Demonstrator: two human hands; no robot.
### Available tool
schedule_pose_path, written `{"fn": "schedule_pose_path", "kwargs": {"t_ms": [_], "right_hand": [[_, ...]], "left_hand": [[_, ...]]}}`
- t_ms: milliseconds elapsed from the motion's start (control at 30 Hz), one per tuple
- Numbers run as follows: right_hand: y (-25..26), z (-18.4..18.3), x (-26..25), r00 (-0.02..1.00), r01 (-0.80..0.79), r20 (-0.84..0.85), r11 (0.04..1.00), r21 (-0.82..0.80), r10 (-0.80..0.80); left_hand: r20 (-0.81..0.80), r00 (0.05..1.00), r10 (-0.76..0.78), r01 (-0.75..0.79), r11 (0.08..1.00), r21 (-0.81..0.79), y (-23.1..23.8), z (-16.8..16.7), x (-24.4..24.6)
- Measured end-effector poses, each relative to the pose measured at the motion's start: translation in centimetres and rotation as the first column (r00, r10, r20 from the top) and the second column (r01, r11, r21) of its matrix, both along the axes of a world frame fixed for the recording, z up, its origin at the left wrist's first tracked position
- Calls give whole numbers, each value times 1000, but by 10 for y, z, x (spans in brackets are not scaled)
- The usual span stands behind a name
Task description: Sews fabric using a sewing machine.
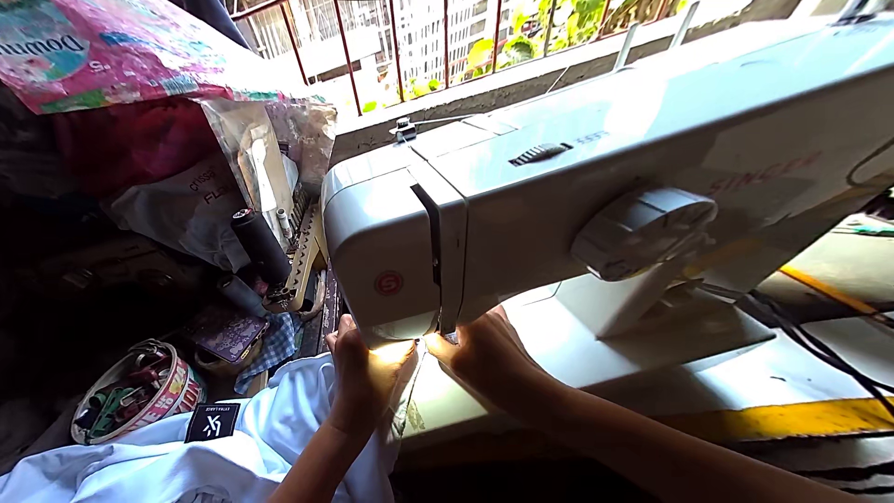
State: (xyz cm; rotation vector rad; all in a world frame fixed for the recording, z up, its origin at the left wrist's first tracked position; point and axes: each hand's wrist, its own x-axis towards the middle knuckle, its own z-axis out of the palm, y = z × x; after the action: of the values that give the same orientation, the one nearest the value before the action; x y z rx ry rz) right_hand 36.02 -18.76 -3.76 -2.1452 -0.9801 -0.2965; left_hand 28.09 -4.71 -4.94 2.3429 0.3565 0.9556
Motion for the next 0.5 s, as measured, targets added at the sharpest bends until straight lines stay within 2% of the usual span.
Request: {"fn": "schedule_pose_path", "kwargs": {"t_ms": [267,500], "right_hand": [[0,0,1,1000,-5,-5,1000,11,5],[-1,0,1,1000,-6,-2,1000,-4,6]], "left_hand": [[58,998,-22,22,1000,6,2,-1,-1],[26,1000,0,-1,999,41,1,-2,0]]}}
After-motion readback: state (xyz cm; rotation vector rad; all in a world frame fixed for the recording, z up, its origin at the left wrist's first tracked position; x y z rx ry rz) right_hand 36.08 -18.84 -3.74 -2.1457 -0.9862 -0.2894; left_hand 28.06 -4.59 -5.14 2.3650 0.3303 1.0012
